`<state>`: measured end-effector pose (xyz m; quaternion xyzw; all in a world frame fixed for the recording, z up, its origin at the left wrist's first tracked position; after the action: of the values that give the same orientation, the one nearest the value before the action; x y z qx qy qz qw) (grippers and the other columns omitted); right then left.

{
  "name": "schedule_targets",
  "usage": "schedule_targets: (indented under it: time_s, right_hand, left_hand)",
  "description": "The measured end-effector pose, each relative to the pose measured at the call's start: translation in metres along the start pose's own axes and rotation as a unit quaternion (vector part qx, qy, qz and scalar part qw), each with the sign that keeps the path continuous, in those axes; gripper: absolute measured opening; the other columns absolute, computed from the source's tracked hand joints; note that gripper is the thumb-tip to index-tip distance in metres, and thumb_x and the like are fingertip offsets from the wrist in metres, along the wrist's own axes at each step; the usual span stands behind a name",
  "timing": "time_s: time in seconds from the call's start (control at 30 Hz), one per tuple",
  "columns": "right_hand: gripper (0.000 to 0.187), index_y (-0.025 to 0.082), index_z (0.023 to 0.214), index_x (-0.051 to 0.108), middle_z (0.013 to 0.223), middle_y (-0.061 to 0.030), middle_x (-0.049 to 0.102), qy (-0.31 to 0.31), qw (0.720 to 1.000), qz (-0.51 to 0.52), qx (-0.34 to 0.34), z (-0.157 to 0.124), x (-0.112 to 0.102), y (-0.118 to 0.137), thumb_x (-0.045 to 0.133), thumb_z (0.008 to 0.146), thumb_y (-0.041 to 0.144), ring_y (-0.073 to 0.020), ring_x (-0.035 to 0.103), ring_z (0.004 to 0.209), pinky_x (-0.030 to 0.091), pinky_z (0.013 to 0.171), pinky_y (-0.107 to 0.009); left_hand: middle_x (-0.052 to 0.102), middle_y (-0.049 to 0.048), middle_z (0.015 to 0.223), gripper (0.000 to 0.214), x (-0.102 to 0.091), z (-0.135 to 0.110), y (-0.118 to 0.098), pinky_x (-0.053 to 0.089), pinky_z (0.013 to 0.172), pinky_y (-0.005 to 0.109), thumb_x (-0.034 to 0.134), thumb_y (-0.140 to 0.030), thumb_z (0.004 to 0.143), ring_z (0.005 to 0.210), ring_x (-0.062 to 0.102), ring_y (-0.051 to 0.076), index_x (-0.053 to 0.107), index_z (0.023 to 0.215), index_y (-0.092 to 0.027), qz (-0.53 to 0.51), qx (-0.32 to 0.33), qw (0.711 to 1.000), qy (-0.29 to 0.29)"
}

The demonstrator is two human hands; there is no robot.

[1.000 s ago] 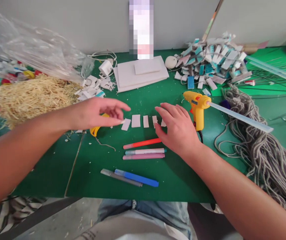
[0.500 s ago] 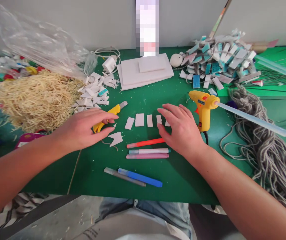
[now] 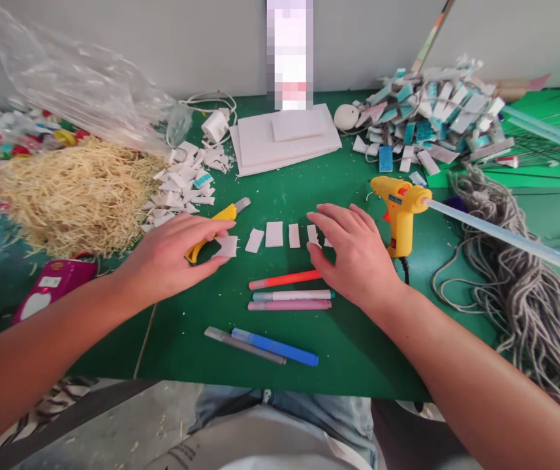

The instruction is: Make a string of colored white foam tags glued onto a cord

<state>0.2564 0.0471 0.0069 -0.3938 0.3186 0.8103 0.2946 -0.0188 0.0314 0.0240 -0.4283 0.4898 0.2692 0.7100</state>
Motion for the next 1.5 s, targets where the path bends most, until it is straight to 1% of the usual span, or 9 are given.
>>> schedule_targets:
  time_s: [0.2,0.37,0.57,0.67,0.77,0.9,1.03,1.3,1.5]
  right_hand:
    - [0.033,0.02,0.126,0.071,0.129,-0.0148,0.078,-0.009,1.0,0.002,-0.007,-0.001,-0.001,0.001,0.063,0.094,0.02,-0.0333,0.076,0.115,0.057,0.106,-0.06]
    - [0.034,0.023,0.127,0.071,0.13,-0.0134,0.077,0.0,1.0,0.011,0.002,-0.001,0.0,0.002,0.063,0.094,0.021,-0.0345,0.075,0.117,0.053,0.109,-0.064]
    - [0.031,0.02,0.125,0.071,0.127,-0.0147,0.078,-0.007,1.0,0.001,-0.016,0.0,-0.002,0.003,0.062,0.095,0.02,-0.032,0.076,0.114,0.057,0.106,-0.057]
    - [0.032,0.018,0.126,0.07,0.128,-0.0159,0.078,0.003,1.0,0.001,-0.018,-0.001,-0.002,0.003,0.062,0.096,0.021,-0.0324,0.076,0.116,0.056,0.107,-0.057]
    - [0.033,0.02,0.128,0.071,0.13,-0.015,0.077,0.018,1.0,0.001,-0.007,-0.001,-0.001,0.002,0.061,0.096,0.022,-0.0329,0.075,0.118,0.055,0.108,-0.058]
    - [0.033,0.021,0.128,0.071,0.131,-0.0143,0.077,0.022,1.0,0.003,0.005,-0.001,-0.001,0.001,0.061,0.097,0.023,-0.0331,0.074,0.119,0.054,0.11,-0.06]
    - [0.034,0.021,0.129,0.071,0.132,-0.0149,0.076,0.032,0.999,-0.001,0.008,-0.002,0.001,0.0,0.06,0.097,0.024,-0.0335,0.074,0.119,0.053,0.111,-0.061]
    - [0.035,0.017,0.13,0.069,0.13,-0.0159,0.076,0.05,0.999,-0.018,0.004,-0.003,0.004,-0.004,0.06,0.097,0.026,-0.0325,0.074,0.118,0.053,0.11,-0.057]
    - [0.039,0.017,0.132,0.068,0.131,-0.0167,0.076,0.063,0.998,-0.027,0.007,-0.003,0.003,-0.006,0.06,0.094,0.023,-0.0334,0.073,0.119,0.053,0.111,-0.058]
  left_hand:
    - [0.079,0.0098,0.11,0.034,0.009,0.006,0.013,0.056,0.09,0.04,0.054,-0.037,0.096,0.102,0.069,0.028,0.075,0.117,-0.021,0.018,-0.023,0.998,0.049]
    - [0.08,0.0082,0.107,0.031,0.001,-0.003,0.014,0.056,0.088,0.04,0.051,-0.039,0.096,0.101,0.07,0.028,0.077,0.104,-0.023,0.043,-0.015,0.995,0.089]
    - [0.081,0.004,0.103,0.024,-0.009,-0.02,0.002,0.057,0.089,0.037,0.059,-0.037,0.094,0.098,0.073,0.025,0.077,0.104,-0.025,-0.041,0.008,0.987,0.156]
    - [0.08,0.0051,0.107,0.027,-0.014,-0.016,-0.002,0.058,0.087,0.033,0.057,-0.037,0.098,0.096,0.073,0.022,0.076,0.11,-0.023,-0.038,0.017,0.995,0.095]
    - [0.079,0.0082,0.112,0.028,-0.015,-0.003,0.001,0.058,0.091,0.034,0.055,-0.033,0.099,0.102,0.073,0.024,0.075,0.113,-0.02,0.038,-0.006,0.999,0.018]
    - [0.077,0.0101,0.114,0.026,-0.001,0.014,0.007,0.058,0.093,0.038,0.054,-0.028,0.098,0.108,0.072,0.027,0.075,0.111,-0.018,0.105,-0.015,0.993,0.051]
    - [0.078,0.0087,0.113,0.025,0.009,0.02,0.006,0.059,0.092,0.038,0.053,-0.029,0.099,0.107,0.072,0.026,0.074,0.109,-0.018,0.093,0.004,0.993,0.071]
    - [0.074,0.0109,0.128,0.038,0.012,0.026,0.006,0.058,0.099,0.042,0.06,-0.026,0.093,0.116,0.069,0.028,0.069,0.129,-0.019,0.091,0.003,0.991,0.098]
    - [0.072,0.0103,0.133,0.045,0.014,0.032,-0.004,0.053,0.113,0.045,0.064,-0.023,0.092,0.131,0.062,0.029,0.064,0.137,-0.017,0.045,0.088,0.991,0.094]
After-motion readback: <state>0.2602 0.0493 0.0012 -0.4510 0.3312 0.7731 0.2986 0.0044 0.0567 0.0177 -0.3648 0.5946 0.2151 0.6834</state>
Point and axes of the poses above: each hand's wrist, its own z-axis towards the middle knuckle, its own x-axis out of the palm, y = z × x, the point moved 4 cm from there along z, towards the middle knuckle
